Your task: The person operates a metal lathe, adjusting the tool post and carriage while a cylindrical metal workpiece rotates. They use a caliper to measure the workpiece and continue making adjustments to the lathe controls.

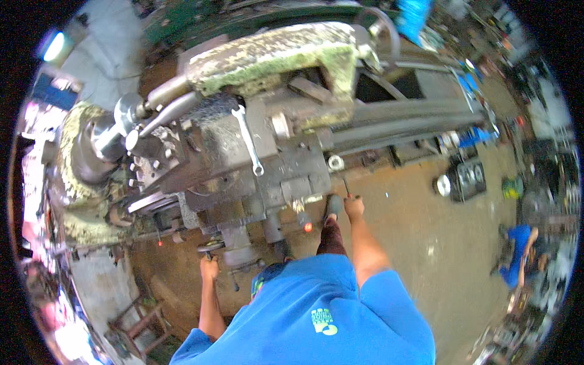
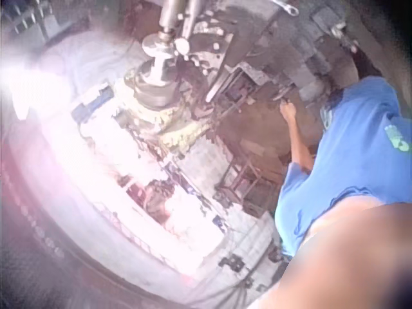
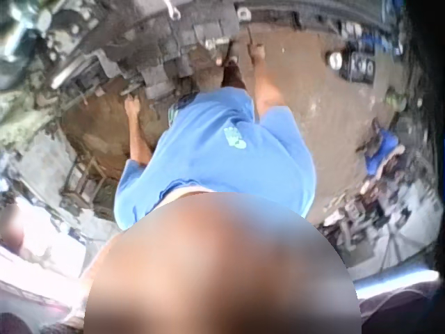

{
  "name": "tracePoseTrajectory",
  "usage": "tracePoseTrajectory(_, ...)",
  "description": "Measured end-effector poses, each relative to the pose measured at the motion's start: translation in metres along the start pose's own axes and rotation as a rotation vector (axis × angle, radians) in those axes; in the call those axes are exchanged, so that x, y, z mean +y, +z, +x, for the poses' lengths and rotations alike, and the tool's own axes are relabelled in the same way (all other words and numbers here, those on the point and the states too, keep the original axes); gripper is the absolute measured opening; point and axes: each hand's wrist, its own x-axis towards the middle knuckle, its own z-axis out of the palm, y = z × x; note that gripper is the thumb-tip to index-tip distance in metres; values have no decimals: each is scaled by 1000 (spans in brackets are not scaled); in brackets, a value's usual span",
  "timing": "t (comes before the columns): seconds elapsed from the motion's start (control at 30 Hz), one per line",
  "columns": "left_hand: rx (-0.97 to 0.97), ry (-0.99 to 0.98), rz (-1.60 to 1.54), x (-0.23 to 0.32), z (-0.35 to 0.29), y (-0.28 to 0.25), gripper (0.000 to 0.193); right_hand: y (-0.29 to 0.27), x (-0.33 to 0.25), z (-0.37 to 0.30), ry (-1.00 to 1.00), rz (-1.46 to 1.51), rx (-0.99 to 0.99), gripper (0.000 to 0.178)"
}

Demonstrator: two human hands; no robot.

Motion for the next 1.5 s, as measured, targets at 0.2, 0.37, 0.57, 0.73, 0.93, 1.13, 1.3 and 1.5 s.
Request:
tracePoseTrajectory(0.2,17,62,-48,37,-30,23,25,17,-11,80,52,16,-513,66)
tracePoseTrajectory(0.37,-44,-19,-162,38,-32,28,25,17,-17,105,-18,-85,-667,28)
tracePoseTrajectory(0.57,-37,41,-283,29,-30,34,26,10,-20,112,114,-122,-759,26)
tracePoseTrajectory(0.73,1,31,-248,35,-36,31,28,-3,-27,111,39,-67,-697,28)
tracePoseTrajectory(0.93,222,63,-137,28,-37,41,36,-13,-31,104,-90,-135,-617,34)
tracePoseTrajectory(1.13,-246,-80,-519,11,-59,13,48,-129,-93,85,-640,-975,-942,46)
tracePoseTrajectory(1.3,-91,-317,-367,5,-115,-50,43,-371,-187,169,-413,257,-1141,23)
tracePoseTrajectory(1.5,498,-135,-547,83,-180,-101,48,-508,-231,465,-753,-149,524,36)
